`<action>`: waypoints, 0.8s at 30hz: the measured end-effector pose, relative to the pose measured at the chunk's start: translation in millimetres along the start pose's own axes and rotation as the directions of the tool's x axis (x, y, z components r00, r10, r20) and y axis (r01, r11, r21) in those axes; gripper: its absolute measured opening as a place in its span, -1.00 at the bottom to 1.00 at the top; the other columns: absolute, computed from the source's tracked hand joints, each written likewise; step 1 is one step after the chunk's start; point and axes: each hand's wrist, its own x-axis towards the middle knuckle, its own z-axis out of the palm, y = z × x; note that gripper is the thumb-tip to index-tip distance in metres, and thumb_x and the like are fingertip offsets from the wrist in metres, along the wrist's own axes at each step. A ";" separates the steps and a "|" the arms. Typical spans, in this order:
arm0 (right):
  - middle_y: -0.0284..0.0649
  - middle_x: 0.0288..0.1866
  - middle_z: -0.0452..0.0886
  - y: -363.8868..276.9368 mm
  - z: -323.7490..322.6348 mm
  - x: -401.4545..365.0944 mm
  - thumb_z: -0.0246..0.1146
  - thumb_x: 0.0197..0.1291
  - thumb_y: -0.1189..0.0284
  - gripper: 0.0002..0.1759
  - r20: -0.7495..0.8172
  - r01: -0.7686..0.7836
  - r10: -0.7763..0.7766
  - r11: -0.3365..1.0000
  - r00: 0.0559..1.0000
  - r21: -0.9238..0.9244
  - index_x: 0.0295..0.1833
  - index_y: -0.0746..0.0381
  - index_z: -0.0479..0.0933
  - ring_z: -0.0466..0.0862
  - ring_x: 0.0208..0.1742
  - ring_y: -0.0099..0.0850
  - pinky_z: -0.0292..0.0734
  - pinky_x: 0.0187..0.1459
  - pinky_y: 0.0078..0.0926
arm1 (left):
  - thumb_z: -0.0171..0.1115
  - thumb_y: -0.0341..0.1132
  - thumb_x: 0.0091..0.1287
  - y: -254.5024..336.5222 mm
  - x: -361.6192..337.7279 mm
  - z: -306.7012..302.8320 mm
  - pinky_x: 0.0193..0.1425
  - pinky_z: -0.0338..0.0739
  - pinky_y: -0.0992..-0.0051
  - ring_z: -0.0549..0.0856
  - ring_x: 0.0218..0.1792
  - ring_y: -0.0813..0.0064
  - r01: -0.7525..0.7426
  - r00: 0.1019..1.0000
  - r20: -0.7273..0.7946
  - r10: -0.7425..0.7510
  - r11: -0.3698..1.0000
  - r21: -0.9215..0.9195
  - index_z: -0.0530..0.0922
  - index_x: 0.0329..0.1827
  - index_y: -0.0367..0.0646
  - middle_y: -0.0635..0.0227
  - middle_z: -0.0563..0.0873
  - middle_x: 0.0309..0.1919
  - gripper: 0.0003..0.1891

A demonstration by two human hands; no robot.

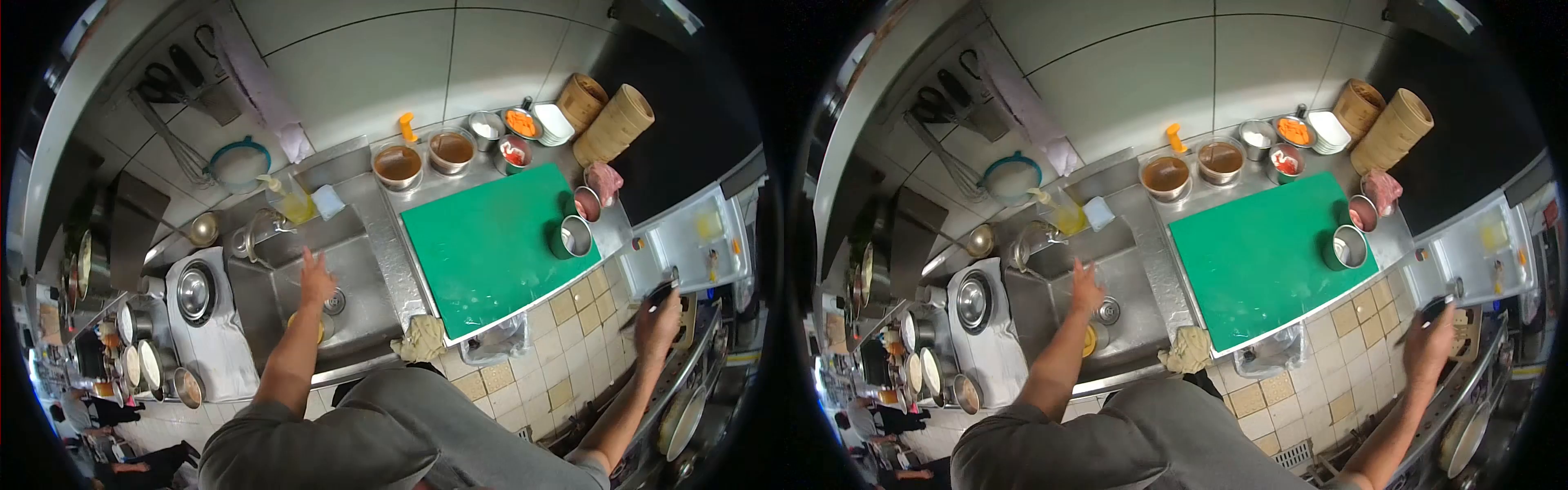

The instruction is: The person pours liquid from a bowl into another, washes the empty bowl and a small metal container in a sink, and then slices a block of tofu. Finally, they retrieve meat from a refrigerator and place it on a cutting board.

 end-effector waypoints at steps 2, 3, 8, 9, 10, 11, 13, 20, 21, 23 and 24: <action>-0.03 -0.17 0.63 -9.9 -0.3 56.5 0.32 0.26 0.60 -0.63 -0.077 0.000 0.019 0.971 0.997 0.237 0.16 0.33 0.45 0.67 -0.13 -0.11 0.55 -0.08 -0.27 | 0.33 -0.25 0.28 -6.9 -49.2 12.2 0.58 0.25 0.13 0.22 0.55 -0.15 -0.005 0.995 0.094 0.017 0.992 -0.125 0.37 0.50 -0.21 -0.17 -0.05 0.64 -0.30; -0.10 -0.18 0.60 -22.8 10.6 88.6 0.31 0.31 0.59 -0.71 -0.187 0.085 -0.029 0.952 0.982 0.295 0.10 0.34 0.45 0.64 -0.13 -0.30 0.56 -0.05 -0.37 | 0.33 -0.26 0.27 -14.4 -74.8 20.8 0.57 0.28 0.16 0.29 0.52 -0.17 0.028 0.988 0.152 0.000 0.983 -0.180 0.41 0.47 -0.21 -0.19 -0.06 0.63 -0.33; -0.20 0.07 0.66 -129.9 112.5 248.1 0.30 0.36 0.61 -0.72 -0.344 0.358 -0.122 0.487 0.931 0.797 0.12 0.31 0.46 0.65 0.16 -0.45 0.54 0.22 -0.48 | 0.31 -0.25 0.30 -51.6 -176.5 -10.5 0.55 0.33 0.23 0.40 0.45 -0.18 -0.018 0.990 0.133 0.053 0.968 -0.251 0.51 0.36 -0.23 -0.28 0.21 0.54 -0.45; -0.18 0.03 0.66 -154.5 147.8 277.1 0.32 0.35 0.59 -0.73 -0.337 0.354 -0.113 0.374 0.935 0.857 0.09 0.32 0.44 0.68 0.07 -0.44 0.57 0.18 -0.49 | 0.32 -0.28 0.30 -59.4 -190.7 -24.1 0.55 0.32 0.22 0.39 0.46 -0.18 0.034 0.993 0.117 -0.001 0.961 -0.276 0.52 0.35 -0.23 -0.26 0.27 0.51 -0.46; -0.18 0.02 0.65 -185.0 179.4 298.1 0.33 0.33 0.58 -0.71 -0.250 0.261 -0.075 0.256 0.965 0.931 0.09 0.31 0.43 0.68 0.03 -0.44 0.59 0.12 -0.49 | 0.32 -0.31 0.30 -66.4 -204.6 -37.5 0.55 0.32 0.21 0.37 0.48 -0.18 0.083 0.993 0.101 -0.055 0.950 -0.300 0.52 0.35 -0.22 -0.24 0.33 0.48 -0.47; -0.18 -0.01 0.67 -208.0 225.0 322.8 0.33 0.33 0.58 -0.70 -0.193 0.203 -0.071 0.175 0.979 0.963 0.10 0.30 0.43 0.69 -0.01 -0.43 0.62 0.03 -0.49 | 0.32 -0.31 0.30 -73.2 -219.2 -50.5 0.55 0.32 0.21 0.37 0.48 -0.18 0.104 0.993 0.089 -0.081 0.949 -0.299 0.52 0.35 -0.22 -0.24 0.33 0.48 -0.47; -0.12 -0.18 0.72 -260.9 268.1 340.2 0.41 0.24 0.45 -0.69 -0.055 0.064 -0.033 0.378 0.998 0.924 -0.02 0.32 0.48 0.74 -0.16 -0.36 0.62 -0.10 -0.40 | 0.33 -0.42 0.27 -85.1 -250.7 -77.1 0.56 0.31 0.18 0.35 0.50 -0.15 0.224 0.967 -0.051 -0.248 0.934 -0.278 0.52 0.36 -0.21 -0.22 0.35 0.47 -0.46; 0.02 -0.37 0.70 -289.2 534.7 413.7 0.22 0.09 0.40 -0.82 -0.139 0.659 -0.653 0.752 0.744 -0.001 -0.32 0.28 0.66 0.71 -0.30 -0.02 0.59 -0.20 -0.01 | 0.39 -0.48 0.23 -133.4 -405.0 -102.8 0.52 0.32 0.07 0.36 0.48 -0.19 0.535 0.799 -0.187 -0.571 0.818 -0.210 0.53 0.31 -0.15 -0.27 0.36 0.46 -0.46; -0.06 -0.55 0.63 -291.6 546.7 408.7 0.18 0.18 0.30 -0.73 -0.169 0.739 -0.736 0.672 0.656 -0.056 -0.47 0.18 0.65 0.66 -0.48 -0.04 0.53 -0.40 -0.04 | 0.38 -0.46 0.23 -141.2 -437.0 -91.9 0.52 0.33 0.07 0.36 0.48 -0.21 0.583 0.768 -0.195 -0.610 0.792 -0.181 0.53 0.32 -0.09 -0.25 0.32 0.49 -0.46; -0.11 -0.50 0.71 -278.7 655.5 429.9 0.18 0.26 0.21 -0.68 -0.028 0.727 -0.738 0.670 0.674 -0.149 -0.43 0.12 0.69 0.71 -0.50 -0.11 0.56 -0.48 -0.08 | 0.42 -0.34 0.22 -140.2 -471.6 -95.5 0.54 0.32 0.09 0.35 0.47 -0.22 0.680 0.687 -0.160 -0.709 0.704 -0.202 0.52 0.35 -0.06 -0.25 0.28 0.51 -0.43; -0.11 -0.45 0.74 -288.3 651.5 415.4 0.19 0.28 0.19 -0.68 -0.051 0.439 -0.437 0.881 0.898 0.179 -0.37 0.13 0.73 0.76 -0.42 -0.16 0.61 -0.41 -0.06 | 0.43 -0.28 0.22 -145.7 -486.9 -92.4 0.55 0.31 0.12 0.35 0.48 -0.19 0.720 0.648 -0.155 -0.746 0.666 -0.196 0.52 0.35 -0.06 -0.25 0.27 0.52 -0.42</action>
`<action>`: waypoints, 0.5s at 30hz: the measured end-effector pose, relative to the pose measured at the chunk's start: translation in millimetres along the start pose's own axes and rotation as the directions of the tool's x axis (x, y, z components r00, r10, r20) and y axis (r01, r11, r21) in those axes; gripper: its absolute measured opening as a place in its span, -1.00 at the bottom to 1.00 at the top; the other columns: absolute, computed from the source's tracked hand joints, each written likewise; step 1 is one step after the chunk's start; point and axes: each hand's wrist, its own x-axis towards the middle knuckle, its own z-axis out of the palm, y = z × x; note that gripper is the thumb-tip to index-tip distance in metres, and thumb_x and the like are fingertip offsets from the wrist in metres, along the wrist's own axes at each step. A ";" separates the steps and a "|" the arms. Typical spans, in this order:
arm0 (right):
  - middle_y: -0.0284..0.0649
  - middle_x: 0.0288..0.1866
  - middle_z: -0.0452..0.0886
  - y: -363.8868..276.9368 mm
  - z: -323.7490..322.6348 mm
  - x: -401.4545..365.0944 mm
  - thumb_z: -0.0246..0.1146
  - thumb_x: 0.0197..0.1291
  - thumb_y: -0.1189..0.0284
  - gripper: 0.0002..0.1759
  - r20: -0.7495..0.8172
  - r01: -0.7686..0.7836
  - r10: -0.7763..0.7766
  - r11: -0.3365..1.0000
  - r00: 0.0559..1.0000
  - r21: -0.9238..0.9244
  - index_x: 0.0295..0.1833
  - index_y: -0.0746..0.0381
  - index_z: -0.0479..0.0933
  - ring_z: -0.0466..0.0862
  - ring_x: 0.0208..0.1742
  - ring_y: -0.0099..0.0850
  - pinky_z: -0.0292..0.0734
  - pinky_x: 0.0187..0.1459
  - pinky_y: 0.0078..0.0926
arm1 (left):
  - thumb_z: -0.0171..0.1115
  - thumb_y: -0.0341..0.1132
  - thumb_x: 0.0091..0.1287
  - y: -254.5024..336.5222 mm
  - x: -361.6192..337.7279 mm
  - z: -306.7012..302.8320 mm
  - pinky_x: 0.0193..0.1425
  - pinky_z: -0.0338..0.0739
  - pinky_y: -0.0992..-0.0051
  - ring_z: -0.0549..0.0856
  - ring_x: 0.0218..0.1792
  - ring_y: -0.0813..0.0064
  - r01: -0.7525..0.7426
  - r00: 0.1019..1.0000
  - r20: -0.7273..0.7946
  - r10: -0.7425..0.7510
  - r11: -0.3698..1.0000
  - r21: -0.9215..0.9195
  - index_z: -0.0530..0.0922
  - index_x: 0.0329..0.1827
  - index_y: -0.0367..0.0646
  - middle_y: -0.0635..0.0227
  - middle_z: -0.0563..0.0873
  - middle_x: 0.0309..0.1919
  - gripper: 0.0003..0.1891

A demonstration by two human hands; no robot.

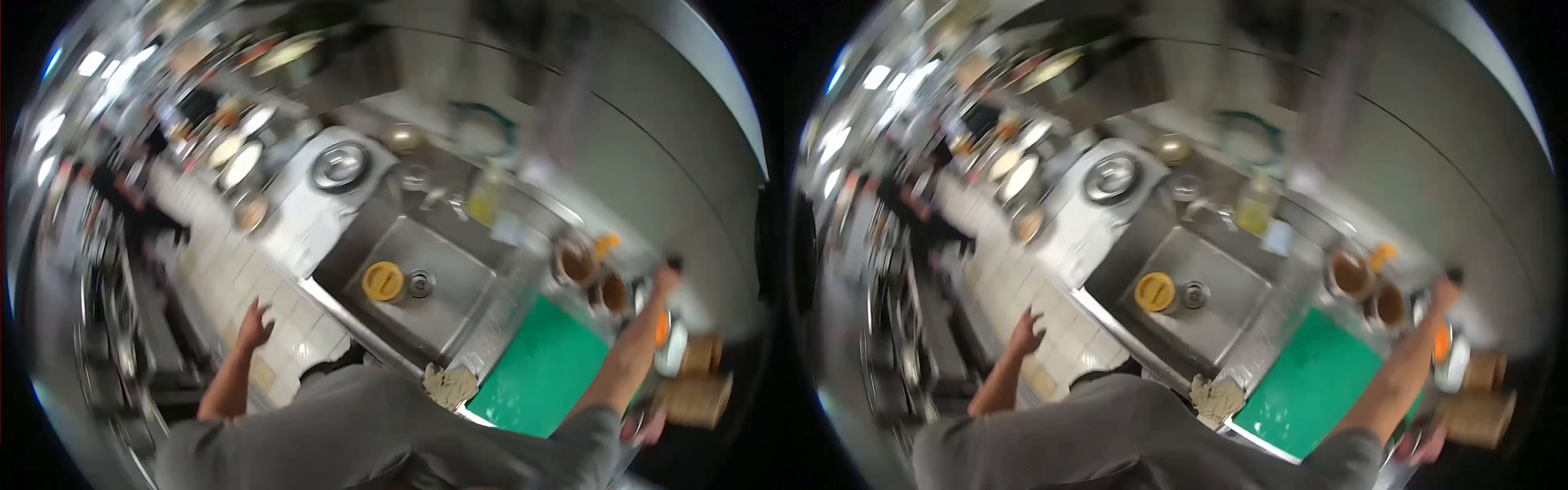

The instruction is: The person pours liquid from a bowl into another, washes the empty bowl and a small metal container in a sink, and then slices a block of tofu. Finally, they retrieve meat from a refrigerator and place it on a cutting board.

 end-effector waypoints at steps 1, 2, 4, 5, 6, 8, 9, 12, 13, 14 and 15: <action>-0.15 -0.35 0.78 8.8 21.8 1.0 0.20 0.27 0.15 -0.66 -0.072 -0.009 0.007 0.999 0.997 -0.035 -0.29 0.15 0.76 0.79 -0.30 -0.14 0.67 -0.26 -0.05 | 0.43 -0.25 0.23 3.2 -0.4 -10.3 0.55 0.30 0.14 0.36 0.48 -0.17 0.094 0.995 0.038 -0.096 0.994 0.062 0.54 0.35 -0.06 -0.22 0.26 0.53 -0.43; -0.03 -0.22 0.78 -5.1 17.9 -1.3 0.24 0.21 0.08 -0.58 0.053 -0.398 0.395 0.913 0.917 0.084 -0.24 0.24 0.74 0.80 -0.20 -0.11 0.70 -0.16 -0.09 | 0.42 -0.23 0.24 -4.2 5.6 -13.8 0.56 0.28 0.15 0.35 0.48 -0.17 0.114 0.992 0.050 -0.118 0.991 0.071 0.55 0.34 -0.06 -0.19 0.30 0.51 -0.44; 0.07 -0.13 0.77 -48.9 5.1 -3.3 0.30 0.12 0.07 -0.52 0.189 -0.769 0.746 0.626 0.639 0.130 -0.20 0.33 0.72 0.80 -0.13 -0.06 0.71 -0.09 -0.13 | 0.37 -0.19 0.30 21.4 41.3 -39.6 0.34 0.54 0.21 0.65 0.23 -0.01 0.335 0.942 0.078 -0.326 0.903 -0.270 0.57 0.32 -0.14 -0.09 0.64 0.24 -0.48; 0.06 -0.16 0.78 -51.5 -16.6 -15.5 0.32 0.11 0.13 -0.58 0.195 -0.819 0.795 0.560 0.574 0.124 -0.22 0.32 0.72 0.80 -0.16 -0.05 0.71 -0.12 -0.12 | 0.34 -0.18 0.34 15.7 62.1 -34.2 0.20 0.62 0.28 0.75 0.07 0.14 0.211 0.975 -0.033 -0.222 0.955 -0.207 0.61 0.28 -0.18 -0.02 0.74 0.08 -0.52; 0.06 -0.16 0.78 -42.4 -15.4 -20.1 0.32 0.11 0.13 -0.58 0.199 -0.816 0.792 0.565 0.577 0.121 -0.22 0.32 0.72 0.80 -0.16 -0.05 0.71 -0.12 -0.12 | 0.34 -0.17 0.34 22.7 85.1 -36.4 0.16 0.63 0.32 0.77 0.02 0.20 0.183 0.979 -0.044 -0.197 0.958 -0.219 0.64 0.23 -0.21 0.01 0.78 0.00 -0.54; 0.03 -0.26 0.76 -18.1 -12.5 -27.1 0.32 0.11 0.27 -0.68 0.222 -0.082 0.096 0.994 0.970 -0.074 -0.22 0.34 0.68 0.77 -0.27 -0.10 0.68 -0.16 -0.12 | 0.36 -0.16 0.34 48.5 134.2 -41.7 0.09 0.64 0.36 0.77 -0.09 0.29 0.169 0.982 -0.024 -0.188 0.923 -0.347 0.63 0.23 -0.27 0.07 0.79 -0.12 -0.52; 0.02 -0.28 0.73 -37.6 -41.1 -33.9 0.30 0.14 0.36 -0.73 0.212 -0.395 0.339 0.849 0.916 0.351 -0.16 0.36 0.66 0.75 -0.30 -0.12 0.67 -0.18 -0.12 | 0.36 -0.15 0.35 55.4 162.4 -37.8 0.06 0.65 0.34 0.76 -0.12 0.30 0.164 0.984 0.012 -0.176 0.889 -0.428 0.62 0.25 -0.27 0.11 0.79 -0.16 -0.51; -0.11 -0.40 0.67 -66.5 -52.2 -40.8 0.30 0.18 0.42 -0.59 0.118 -0.218 0.551 0.119 0.826 0.969 0.13 0.37 0.56 0.69 -0.34 -0.21 0.67 -0.27 -0.32 | 0.32 -0.12 0.42 92.4 255.6 -17.9 0.01 0.70 0.22 0.72 -0.03 0.19 0.302 0.952 0.226 -0.206 0.515 -0.802 0.40 0.46 -0.27 0.07 0.68 0.02 -0.36; -0.09 -0.34 0.68 -142.7 -123.2 -71.2 0.28 0.17 0.51 -0.58 0.112 -0.135 0.630 -0.011 0.768 0.991 0.17 0.35 0.52 0.70 -0.33 -0.23 0.69 -0.25 -0.34 | 0.30 -0.12 0.44 97.6 289.4 -3.1 0.01 0.71 0.18 0.70 0.01 0.12 0.335 0.940 0.280 -0.195 0.376 -0.864 0.32 0.51 -0.29 0.03 0.63 0.11 -0.32; -0.08 -0.22 0.70 -174.8 -138.6 -98.1 0.21 0.19 0.58 -0.60 0.125 -0.044 0.504 -0.170 0.854 0.984 0.18 0.39 0.51 0.72 -0.25 -0.28 0.69 -0.21 -0.36 | 0.29 -0.13 0.44 106.6 319.1 4.9 0.04 0.72 0.16 0.69 0.04 0.09 0.385 0.920 0.334 -0.205 0.313 -0.868 0.29 0.51 -0.32 -0.01 0.58 0.17 -0.31; -0.06 -0.10 0.72 -228.6 -178.0 -130.0 0.20 0.24 0.57 -0.61 0.135 -0.184 0.396 0.089 0.908 0.979 0.20 0.35 0.51 0.73 -0.18 -0.31 0.67 -0.19 -0.36 | 0.28 -0.15 0.44 116.5 347.0 15.0 0.07 0.73 0.15 0.68 0.07 0.06 0.433 0.897 0.388 -0.212 0.248 -0.867 0.26 0.51 -0.35 -0.05 0.53 0.22 -0.31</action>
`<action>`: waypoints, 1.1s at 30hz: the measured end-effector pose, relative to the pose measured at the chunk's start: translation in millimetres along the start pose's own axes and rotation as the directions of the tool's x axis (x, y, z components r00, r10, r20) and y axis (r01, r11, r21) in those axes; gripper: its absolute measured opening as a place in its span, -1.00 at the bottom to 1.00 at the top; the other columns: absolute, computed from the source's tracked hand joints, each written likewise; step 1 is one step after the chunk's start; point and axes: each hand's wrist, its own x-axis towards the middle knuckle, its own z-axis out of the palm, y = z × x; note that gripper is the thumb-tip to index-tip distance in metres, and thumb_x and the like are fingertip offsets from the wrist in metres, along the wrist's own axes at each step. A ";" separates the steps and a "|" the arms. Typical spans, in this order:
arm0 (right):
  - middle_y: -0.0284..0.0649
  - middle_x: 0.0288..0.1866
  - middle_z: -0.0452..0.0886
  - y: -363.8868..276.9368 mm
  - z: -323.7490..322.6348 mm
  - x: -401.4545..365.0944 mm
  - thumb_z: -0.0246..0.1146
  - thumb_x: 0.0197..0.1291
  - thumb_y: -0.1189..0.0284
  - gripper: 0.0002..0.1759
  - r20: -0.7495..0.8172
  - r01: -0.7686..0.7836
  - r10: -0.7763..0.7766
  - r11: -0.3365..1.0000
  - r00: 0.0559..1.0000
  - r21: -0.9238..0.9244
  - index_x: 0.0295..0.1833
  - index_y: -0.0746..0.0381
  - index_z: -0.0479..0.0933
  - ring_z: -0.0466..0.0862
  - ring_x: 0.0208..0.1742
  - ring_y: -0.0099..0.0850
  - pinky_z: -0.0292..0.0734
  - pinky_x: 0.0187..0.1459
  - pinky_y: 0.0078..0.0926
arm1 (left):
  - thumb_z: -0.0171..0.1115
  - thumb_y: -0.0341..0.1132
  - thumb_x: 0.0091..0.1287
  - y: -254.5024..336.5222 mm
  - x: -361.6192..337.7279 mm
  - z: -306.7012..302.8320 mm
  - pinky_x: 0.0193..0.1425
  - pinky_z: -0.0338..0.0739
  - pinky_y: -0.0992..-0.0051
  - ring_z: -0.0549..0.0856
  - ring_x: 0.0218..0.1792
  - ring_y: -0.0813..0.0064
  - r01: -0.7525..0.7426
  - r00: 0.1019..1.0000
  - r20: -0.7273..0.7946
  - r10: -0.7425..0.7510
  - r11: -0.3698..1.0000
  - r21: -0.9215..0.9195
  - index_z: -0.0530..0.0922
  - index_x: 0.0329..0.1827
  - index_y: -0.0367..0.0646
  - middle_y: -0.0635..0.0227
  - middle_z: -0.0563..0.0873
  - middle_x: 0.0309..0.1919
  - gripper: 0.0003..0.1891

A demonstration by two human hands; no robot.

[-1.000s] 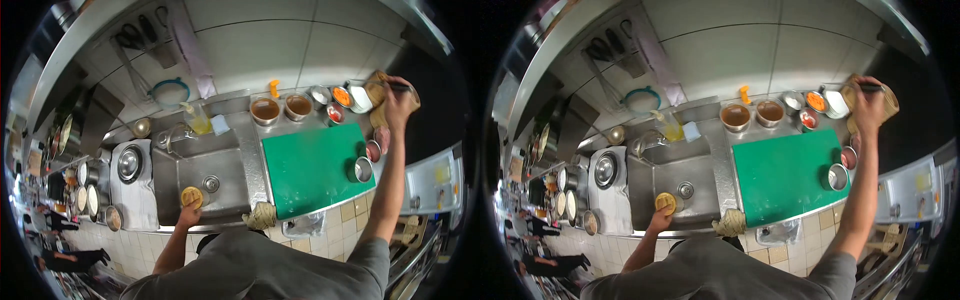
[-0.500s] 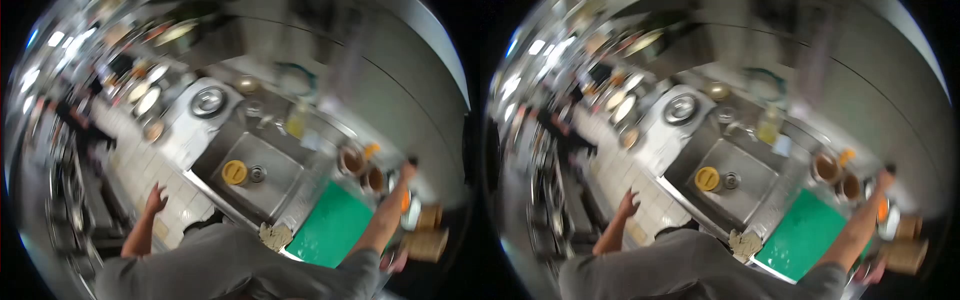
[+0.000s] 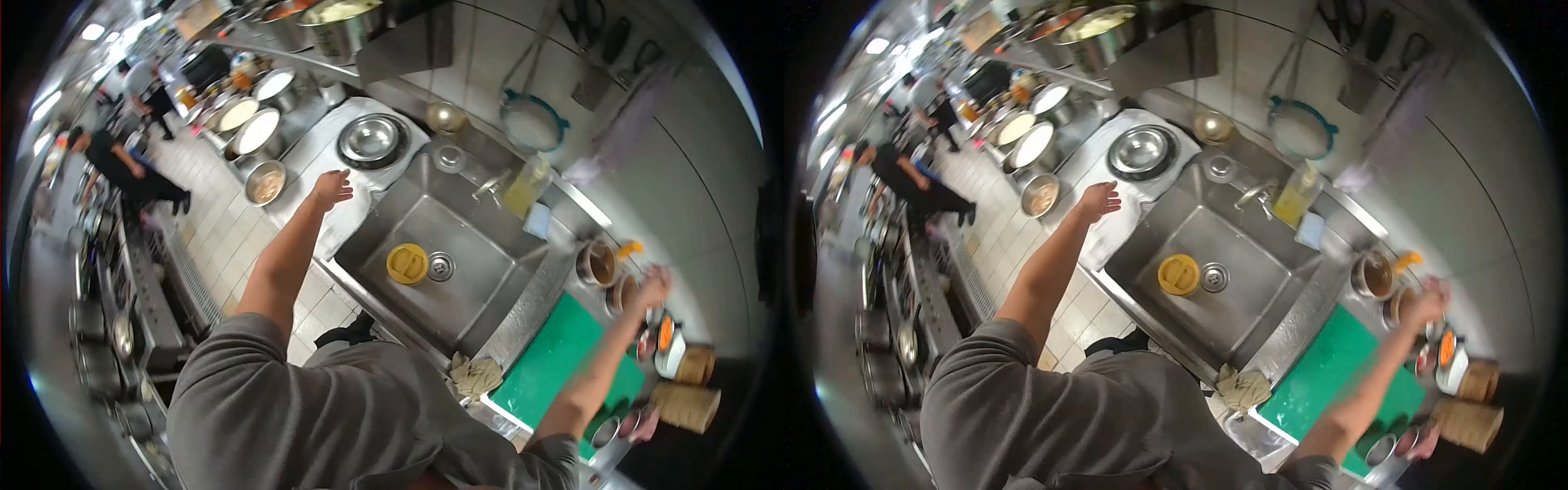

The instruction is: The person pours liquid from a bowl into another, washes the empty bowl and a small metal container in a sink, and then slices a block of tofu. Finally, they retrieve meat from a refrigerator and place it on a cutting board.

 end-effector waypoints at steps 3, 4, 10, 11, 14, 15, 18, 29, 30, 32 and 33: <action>-0.28 -0.24 0.66 -88.1 98.2 -184.9 0.22 0.42 0.32 -0.77 0.388 -0.004 -0.056 0.988 0.920 0.152 -0.01 0.25 0.57 0.68 -0.32 -0.45 0.61 -0.32 -0.50 | 0.21 -0.22 0.45 -7.0 82.6 15.8 0.03 0.75 0.07 0.69 0.04 0.03 -0.004 0.998 -0.070 0.000 0.998 -0.064 0.46 0.24 -0.36 -0.05 0.56 0.14 -0.56; -0.28 -0.20 0.66 -99.6 126.5 -234.3 0.24 0.44 0.26 -0.74 0.414 -0.195 0.149 0.978 0.898 0.071 0.03 0.23 0.55 0.70 -0.30 -0.43 0.63 -0.31 -0.48 | 0.19 -0.27 0.44 -5.9 100.5 15.8 0.02 0.76 0.03 0.69 0.04 0.03 -0.049 0.994 -0.102 0.037 0.992 -0.116 0.48 0.17 -0.36 -0.06 0.58 0.10 -0.63; -0.17 0.04 0.61 -43.0 229.8 -361.1 0.30 0.43 0.25 -0.62 0.549 -0.696 0.679 0.681 0.487 -0.226 0.19 0.27 0.51 0.68 0.01 -0.26 0.69 -0.15 -0.27 | 0.16 -0.41 0.35 55.2 115.8 -8.0 -0.42 0.81 0.09 0.77 -0.37 0.15 -0.201 0.977 -0.065 0.202 0.979 0.024 0.51 0.00 -0.45 0.08 0.69 -0.25 -0.73; -0.14 0.12 0.59 -30.1 248.4 -370.0 0.27 0.45 0.22 -0.57 0.559 -0.734 0.723 0.622 0.406 -0.272 0.24 0.27 0.48 0.65 0.10 -0.20 0.69 -0.08 -0.18 | 0.15 -0.47 0.30 61.7 116.9 -15.2 -0.41 0.82 0.10 0.78 -0.37 0.18 -0.156 0.987 0.046 0.155 0.988 0.006 0.53 -0.03 -0.43 0.07 0.70 -0.25 -0.76; 0.06 0.33 0.43 34.1 304.0 -365.3 0.15 0.49 0.15 -0.38 0.292 -0.948 0.902 0.302 0.319 0.101 0.46 0.30 0.23 0.55 0.30 -0.06 0.58 0.25 -0.03 | 0.16 -0.53 0.24 80.6 114.0 -26.4 -0.45 0.80 0.16 0.78 -0.41 0.16 -0.220 0.972 0.009 0.237 0.890 0.400 0.54 -0.05 -0.40 0.09 0.70 -0.28 -0.77; 0.06 0.33 0.43 38.1 314.1 -359.8 0.15 0.49 0.15 -0.38 0.302 -0.950 0.901 0.297 0.311 0.090 0.46 0.30 0.23 0.55 0.30 -0.06 0.58 0.25 -0.03 | 0.20 -0.57 0.19 81.3 121.1 -38.7 -0.52 0.75 0.21 0.77 -0.44 0.18 -0.241 0.969 0.055 0.240 0.873 0.424 0.54 -0.04 -0.34 0.09 0.70 -0.30 -0.74; -0.18 0.14 0.51 40.6 341.0 -348.0 0.09 0.51 0.12 -0.52 0.279 -0.899 0.892 0.245 0.355 0.362 0.32 0.24 0.39 0.53 0.18 -0.15 0.53 0.21 0.01 | 0.26 -0.55 0.16 90.1 119.5 -71.0 -0.55 0.70 0.25 0.77 -0.43 0.24 -0.209 0.978 0.111 0.178 0.772 0.600 0.54 -0.02 -0.27 0.09 0.71 -0.31 -0.70; -0.26 -0.11 0.63 18.8 338.2 -388.0 0.04 0.43 0.17 -0.70 0.176 -0.806 0.829 0.431 0.531 0.405 0.03 0.12 0.52 0.59 -0.07 -0.34 0.48 -0.06 -0.24 | 0.36 -0.18 0.32 59.7 54.2 -92.2 0.25 0.54 0.13 0.67 0.11 -0.15 -0.492 0.767 0.260 0.587 0.279 0.825 0.55 0.23 -0.27 -0.23 0.71 -0.01 -0.51; -0.21 -0.03 0.64 30.7 340.8 -422.0 0.03 0.43 0.21 -0.65 0.265 -0.878 0.870 0.307 0.415 0.366 0.17 0.15 0.47 0.61 0.01 -0.31 0.45 0.09 -0.12 | 0.37 -0.13 0.31 54.7 52.3 -87.2 0.23 0.55 0.11 0.67 0.11 -0.15 -0.534 0.783 0.344 0.519 0.276 0.799 0.57 0.18 -0.34 -0.24 0.70 -0.01 -0.49; -0.13 -0.03 0.63 99.3 341.8 -495.4 0.10 0.37 0.32 -0.52 0.398 -0.973 0.890 0.177 0.222 0.148 0.36 0.20 0.37 0.62 -0.08 -0.28 0.57 -0.02 -0.05 | 0.37 -0.11 0.28 38.2 63.7 -81.0 0.21 0.56 0.11 0.68 0.10 -0.14 -0.469 0.843 0.344 0.413 0.253 0.846 0.58 0.10 -0.37 -0.25 0.71 -0.02 -0.49; -0.15 -0.06 0.62 86.1 348.2 -528.5 0.14 0.36 0.36 -0.61 0.462 -0.963 0.855 0.270 0.237 -0.006 0.26 0.19 0.44 0.62 -0.17 -0.28 0.62 -0.24 -0.18 | 0.38 -0.09 0.25 34.5 71.1 -80.6 0.20 0.57 0.11 0.69 0.08 -0.13 -0.409 0.888 0.336 0.314 0.208 0.888 0.60 0.03 -0.40 -0.25 0.71 -0.03 -0.49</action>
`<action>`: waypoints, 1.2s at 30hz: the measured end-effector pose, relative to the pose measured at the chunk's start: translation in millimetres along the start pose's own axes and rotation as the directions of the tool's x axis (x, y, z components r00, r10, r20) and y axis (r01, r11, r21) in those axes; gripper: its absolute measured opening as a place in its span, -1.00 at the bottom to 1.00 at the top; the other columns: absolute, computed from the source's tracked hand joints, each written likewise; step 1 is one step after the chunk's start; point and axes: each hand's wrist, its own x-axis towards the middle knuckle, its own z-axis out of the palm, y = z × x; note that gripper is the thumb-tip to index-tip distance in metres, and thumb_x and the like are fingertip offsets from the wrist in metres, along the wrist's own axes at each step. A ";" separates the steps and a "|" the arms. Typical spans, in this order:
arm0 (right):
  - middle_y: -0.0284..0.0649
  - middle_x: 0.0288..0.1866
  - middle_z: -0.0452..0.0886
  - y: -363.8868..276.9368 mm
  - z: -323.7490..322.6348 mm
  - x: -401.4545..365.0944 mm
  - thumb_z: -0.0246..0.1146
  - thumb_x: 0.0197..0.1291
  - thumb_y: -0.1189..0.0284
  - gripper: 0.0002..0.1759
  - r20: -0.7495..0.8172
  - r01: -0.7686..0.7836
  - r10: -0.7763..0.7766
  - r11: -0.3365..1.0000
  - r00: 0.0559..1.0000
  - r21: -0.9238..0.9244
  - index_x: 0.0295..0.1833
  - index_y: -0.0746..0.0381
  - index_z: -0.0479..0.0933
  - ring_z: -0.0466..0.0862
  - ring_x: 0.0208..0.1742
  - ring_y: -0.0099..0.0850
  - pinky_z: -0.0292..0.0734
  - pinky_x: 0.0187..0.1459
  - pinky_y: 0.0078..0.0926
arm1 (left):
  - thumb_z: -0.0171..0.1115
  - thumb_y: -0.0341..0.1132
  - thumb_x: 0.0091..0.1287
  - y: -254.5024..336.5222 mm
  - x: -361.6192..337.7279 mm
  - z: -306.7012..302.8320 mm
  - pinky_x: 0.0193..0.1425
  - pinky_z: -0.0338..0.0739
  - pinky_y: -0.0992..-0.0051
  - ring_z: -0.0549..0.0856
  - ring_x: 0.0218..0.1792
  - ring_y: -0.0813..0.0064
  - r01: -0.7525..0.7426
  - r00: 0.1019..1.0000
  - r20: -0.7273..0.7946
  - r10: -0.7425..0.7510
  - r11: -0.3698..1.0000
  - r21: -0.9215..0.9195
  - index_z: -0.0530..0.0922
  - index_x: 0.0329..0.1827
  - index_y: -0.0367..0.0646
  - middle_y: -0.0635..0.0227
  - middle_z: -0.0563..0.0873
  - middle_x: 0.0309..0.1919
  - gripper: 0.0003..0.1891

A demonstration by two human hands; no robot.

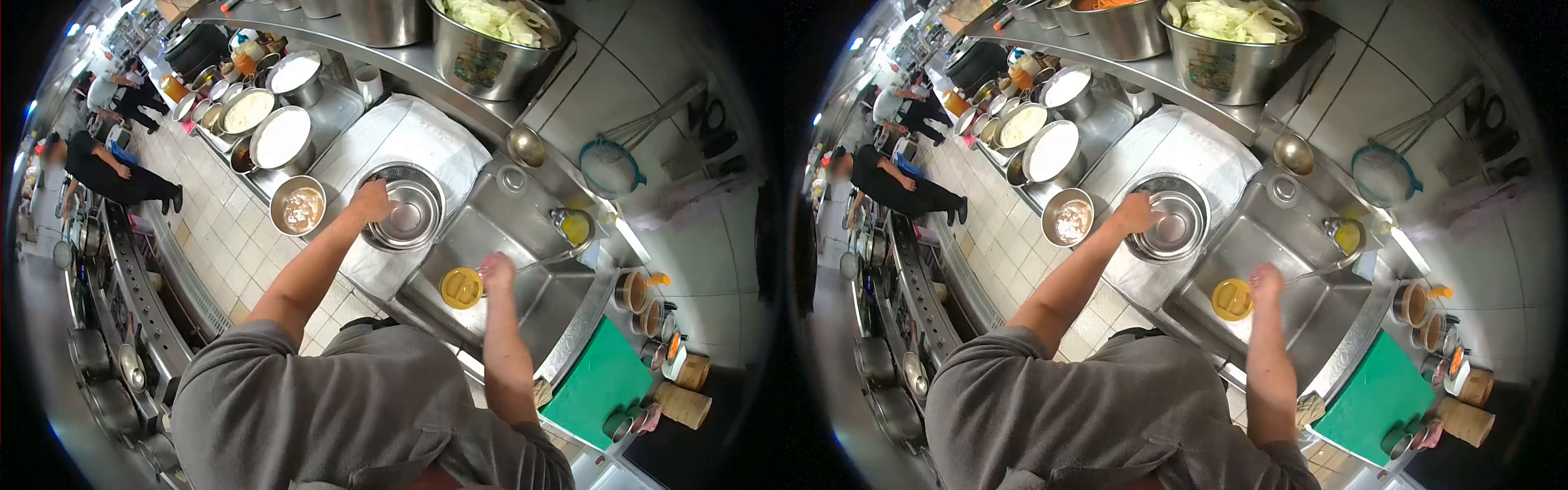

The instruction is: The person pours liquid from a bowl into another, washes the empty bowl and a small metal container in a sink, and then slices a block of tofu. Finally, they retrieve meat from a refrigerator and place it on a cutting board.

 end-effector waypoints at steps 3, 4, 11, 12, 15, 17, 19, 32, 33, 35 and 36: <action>-0.19 -0.17 0.61 17.0 111.7 -82.7 0.22 0.40 0.18 -0.65 -0.080 0.021 -0.045 0.961 0.996 -0.275 0.08 0.23 0.51 0.64 -0.23 -0.35 0.65 -0.37 -0.34 | 0.42 -0.13 0.17 -4.3 8.8 -0.8 0.25 0.57 0.14 0.69 0.11 -0.09 0.008 0.998 0.056 -0.003 0.995 -0.095 0.57 0.11 -0.39 -0.20 0.71 0.00 -0.44; -0.22 -0.22 0.59 20.7 133.7 -95.6 0.26 0.39 0.09 -0.59 0.039 0.068 -0.058 0.921 0.998 -0.383 0.02 0.23 0.53 0.64 -0.26 -0.38 0.67 -0.39 -0.38 | 0.42 -0.17 0.14 -2.9 3.8 -0.3 0.17 0.60 0.19 0.75 0.00 -0.01 -0.016 0.999 -0.033 0.010 0.980 -0.197 0.60 -0.03 -0.40 -0.14 0.76 -0.16 -0.53; -0.23 -0.25 0.55 5.7 208.7 -130.3 0.30 0.39 0.12 -0.60 0.209 0.207 -0.093 0.748 0.973 -0.631 -0.13 0.29 0.52 0.61 -0.29 -0.45 0.73 -0.40 -0.40 | 0.43 -0.31 0.19 -3.7 -6.5 -26.4 -0.58 0.55 0.39 0.63 -0.56 0.47 0.077 0.995 0.096 -0.025 0.806 -0.587 0.53 -0.37 -0.32 0.25 0.61 -0.51 -0.73; -0.24 -0.27 0.55 0.7 204.8 -127.9 0.31 0.38 0.16 -0.63 0.239 0.228 -0.109 0.798 0.965 -0.558 -0.19 0.30 0.52 0.60 -0.33 -0.46 0.73 -0.40 -0.41 | 0.43 -0.32 0.20 2.4 -8.5 -35.8 -0.62 0.56 0.41 0.62 -0.56 0.51 0.103 0.993 0.115 -0.040 0.779 -0.618 0.50 -0.40 -0.30 0.30 0.59 -0.52 -0.73; -0.27 -0.34 0.57 -15.8 181.3 -118.2 0.34 0.35 0.25 -0.69 0.265 0.221 -0.078 0.794 0.961 -0.566 -0.26 0.30 0.52 0.58 -0.38 -0.48 0.66 -0.47 -0.42 | 0.43 -0.34 0.20 1.6 10.7 -39.4 -0.60 0.62 0.41 0.64 -0.55 0.50 0.115 0.993 0.097 -0.065 0.699 -0.706 0.48 -0.42 -0.28 0.29 0.59 -0.51 -0.73; -0.29 -0.38 0.57 -27.9 155.7 -115.3 0.33 0.34 0.30 -0.72 0.214 0.214 -0.102 0.764 0.972 -0.609 -0.29 0.30 0.51 0.57 -0.40 -0.50 0.63 -0.47 -0.41 | 0.43 -0.34 0.22 -5.4 29.0 -37.7 -0.55 0.71 0.39 0.68 -0.51 0.44 0.122 0.990 0.056 -0.127 0.602 -0.789 0.48 -0.39 -0.26 0.26 0.63 -0.46 -0.74; -0.32 -0.41 0.57 -39.0 121.4 -111.6 0.32 0.33 0.36 -0.75 0.162 0.217 -0.147 0.733 0.976 -0.644 -0.32 0.30 0.50 0.57 -0.41 -0.51 0.60 -0.48 -0.41 | 0.40 -0.40 0.25 -2.6 42.6 -41.8 -0.42 0.82 0.31 0.76 -0.42 0.33 0.142 0.977 0.063 -0.204 0.401 -0.905 0.48 -0.24 -0.30 0.18 0.68 -0.35 -0.76; -0.33 -0.52 0.54 -59.6 -100.5 -168.1 0.24 0.34 0.48 -0.78 -0.349 0.438 -0.491 0.871 0.798 -0.223 -0.42 0.20 0.49 0.60 -0.49 -0.46 0.67 -0.38 -0.39 | 0.30 -0.41 0.41 68.7 28.6 92.0 -0.19 0.49 0.39 0.51 -0.33 0.48 -0.351 0.659 -0.624 -0.419 0.563 -0.748 0.49 -0.24 -0.28 0.35 0.53 -0.38 -0.84; -0.33 -0.52 0.54 -50.8 -115.2 -162.0 0.24 0.34 0.48 -0.78 -0.362 0.442 -0.493 0.870 0.791 -0.218 -0.42 0.20 0.49 0.60 -0.49 -0.46 0.67 -0.38 -0.39 | 0.30 -0.43 0.37 79.4 14.3 122.5 -0.16 0.52 0.41 0.54 -0.30 0.48 -0.454 0.783 -0.614 -0.099 0.584 -0.673 0.53 -0.24 -0.20 0.39 0.56 -0.37 -0.90; -0.18 -0.54 0.62 -12.3 -159.8 -133.6 0.29 0.18 0.45 -0.82 -0.240 0.304 -0.756 0.503 0.610 -0.809 -0.46 0.25 0.56 0.64 -0.54 -0.30 0.64 -0.38 -0.25 | 0.28 -0.44 0.34 141.2 -34.7 160.0 0.01 0.58 0.34 0.69 -0.15 0.23 -0.492 0.870 -0.274 0.409 0.684 -0.539 0.64 -0.04 -0.15 0.15 0.72 -0.19 -0.84; -0.11 -0.54 0.65 4.0 -176.4 -124.9 0.30 0.08 0.42 -0.82 -0.191 0.137 -0.827 0.305 0.529 -0.942 -0.51 0.26 0.60 0.66 -0.56 -0.20 0.61 -0.40 -0.17 | 0.26 -0.30 0.38 163.4 -53.3 171.6 0.30 0.51 0.21 0.64 0.20 0.04 -0.476 0.816 0.074 0.573 0.739 -0.477 0.61 0.19 -0.16 0.00 0.68 0.13 -0.66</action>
